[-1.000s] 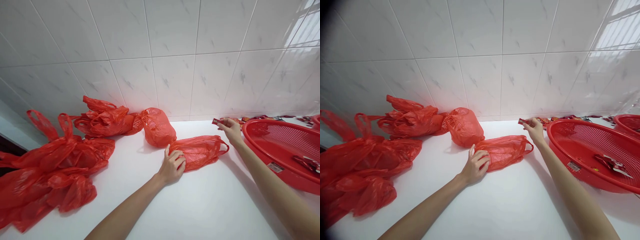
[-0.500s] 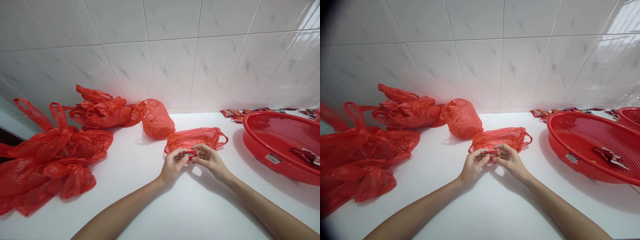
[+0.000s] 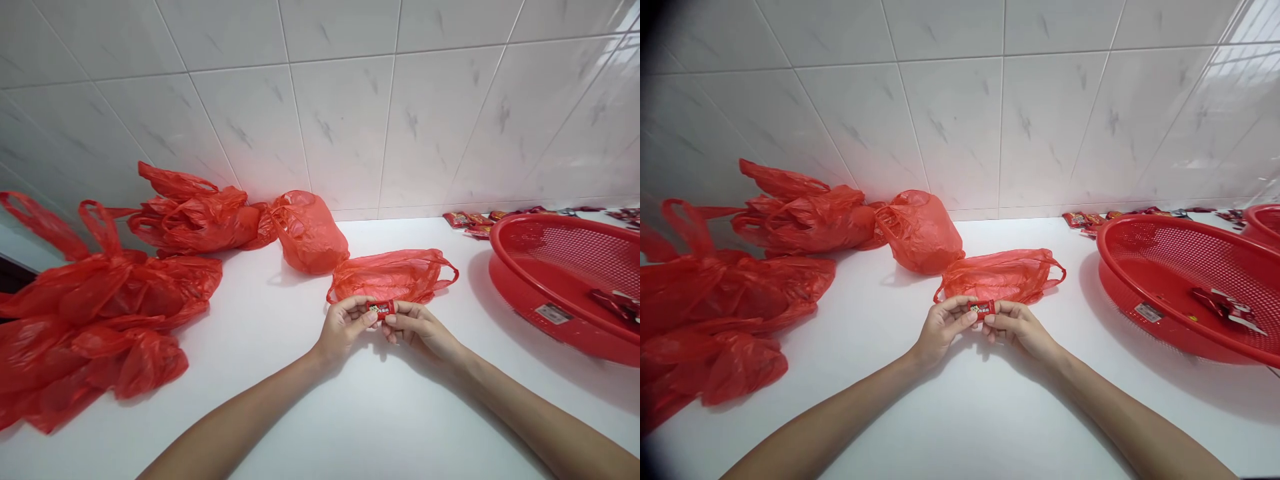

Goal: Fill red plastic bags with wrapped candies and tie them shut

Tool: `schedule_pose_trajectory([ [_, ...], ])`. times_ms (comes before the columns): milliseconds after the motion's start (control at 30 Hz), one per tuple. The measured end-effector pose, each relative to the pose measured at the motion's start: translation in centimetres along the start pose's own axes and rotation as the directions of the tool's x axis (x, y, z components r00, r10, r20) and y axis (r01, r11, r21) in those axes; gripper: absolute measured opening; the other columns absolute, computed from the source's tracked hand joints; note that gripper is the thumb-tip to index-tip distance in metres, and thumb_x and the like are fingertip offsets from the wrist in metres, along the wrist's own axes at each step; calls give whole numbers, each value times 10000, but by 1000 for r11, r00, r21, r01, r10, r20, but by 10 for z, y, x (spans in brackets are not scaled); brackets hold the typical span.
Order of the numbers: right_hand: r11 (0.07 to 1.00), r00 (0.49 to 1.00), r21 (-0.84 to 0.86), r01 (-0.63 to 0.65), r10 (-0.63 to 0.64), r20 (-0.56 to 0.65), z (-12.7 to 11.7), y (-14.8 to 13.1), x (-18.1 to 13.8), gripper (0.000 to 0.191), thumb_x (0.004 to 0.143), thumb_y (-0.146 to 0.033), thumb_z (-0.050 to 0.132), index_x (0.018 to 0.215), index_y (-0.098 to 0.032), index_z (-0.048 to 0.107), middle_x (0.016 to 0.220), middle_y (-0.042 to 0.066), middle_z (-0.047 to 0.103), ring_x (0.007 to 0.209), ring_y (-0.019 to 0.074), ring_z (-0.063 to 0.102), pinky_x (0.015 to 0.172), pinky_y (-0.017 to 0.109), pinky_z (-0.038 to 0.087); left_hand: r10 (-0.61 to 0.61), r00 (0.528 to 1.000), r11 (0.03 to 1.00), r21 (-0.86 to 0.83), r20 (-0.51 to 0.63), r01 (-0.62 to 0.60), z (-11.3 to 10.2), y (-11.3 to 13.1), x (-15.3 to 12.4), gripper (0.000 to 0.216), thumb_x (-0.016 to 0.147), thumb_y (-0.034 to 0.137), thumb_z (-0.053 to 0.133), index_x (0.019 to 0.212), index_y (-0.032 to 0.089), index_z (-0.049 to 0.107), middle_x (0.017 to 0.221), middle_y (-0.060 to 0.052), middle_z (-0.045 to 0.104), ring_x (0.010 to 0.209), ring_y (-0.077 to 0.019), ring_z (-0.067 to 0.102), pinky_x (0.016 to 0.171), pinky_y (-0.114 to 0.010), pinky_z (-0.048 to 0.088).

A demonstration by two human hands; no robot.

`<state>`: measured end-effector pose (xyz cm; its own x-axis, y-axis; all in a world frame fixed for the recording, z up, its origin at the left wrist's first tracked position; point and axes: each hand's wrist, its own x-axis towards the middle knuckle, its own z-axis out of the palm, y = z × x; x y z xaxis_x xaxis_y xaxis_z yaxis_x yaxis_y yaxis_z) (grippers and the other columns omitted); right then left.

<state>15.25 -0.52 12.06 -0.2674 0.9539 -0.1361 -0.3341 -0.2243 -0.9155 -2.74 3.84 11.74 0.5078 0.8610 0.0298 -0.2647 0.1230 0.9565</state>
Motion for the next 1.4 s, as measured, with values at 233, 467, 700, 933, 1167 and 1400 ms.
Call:
schedule_pose_trajectory([
  [233, 989, 986, -113, 99, -113, -120, 1, 0, -3, 333, 724, -433, 859, 751, -195, 627, 720, 12, 695, 650, 150, 609, 663, 300, 479, -10, 999, 1000, 1, -33, 10, 3, 2, -1, 352, 712, 387, 856, 926, 137, 730, 808, -53, 746, 729, -146, 665, 771, -302, 546],
  [467, 992, 989, -87, 95, -105, -107, 3, -4, -5, 359, 704, -435, 875, 748, -201, 608, 708, 6, 693, 642, 151, 618, 662, 298, 490, -60, 998, 998, -24, -16, 59, -2, -2, 0, 397, 686, 386, 876, 964, 144, 728, 816, -53, 746, 712, -149, 663, 757, -318, 544],
  [700, 998, 997, 23, 52, -51, -61, 2, -1, -4, 339, 726, -401, 868, 749, -191, 603, 723, 8, 698, 614, 121, 593, 604, 257, 443, -51, 998, 997, -53, 31, 53, -2, -3, 0, 368, 696, 386, 870, 945, 146, 745, 815, -56, 749, 731, -150, 666, 748, -300, 526],
  [933, 980, 975, -161, 121, -148, -167, 3, 1, -4, 380, 728, -475, 848, 724, -198, 588, 663, -1, 671, 616, 145, 589, 642, 293, 452, -9, 1000, 1000, 12, -16, 9, 3, 4, 0, 293, 746, 428, 817, 791, 142, 770, 759, -58, 734, 712, -153, 636, 747, -305, 519],
  [1167, 924, 935, -336, 183, -269, -231, 7, 3, -7, 420, 728, -546, 824, 722, -212, 569, 667, 3, 645, 614, 172, 599, 609, 304, 458, 3, 999, 994, 105, -44, 2, 1, 1, -1, 331, 739, 468, 812, 807, 145, 789, 765, -76, 742, 720, -174, 645, 720, -310, 539],
  [1400, 763, 859, -578, 288, -473, -197, 12, 5, -10, 388, 842, -566, 703, 690, -240, 556, 648, 2, 577, 610, 176, 539, 597, 320, 463, 4, 999, 990, 138, -49, 3, 0, 0, 0, 356, 729, 483, 815, 823, 140, 793, 788, -87, 754, 719, -176, 650, 723, -318, 551],
])
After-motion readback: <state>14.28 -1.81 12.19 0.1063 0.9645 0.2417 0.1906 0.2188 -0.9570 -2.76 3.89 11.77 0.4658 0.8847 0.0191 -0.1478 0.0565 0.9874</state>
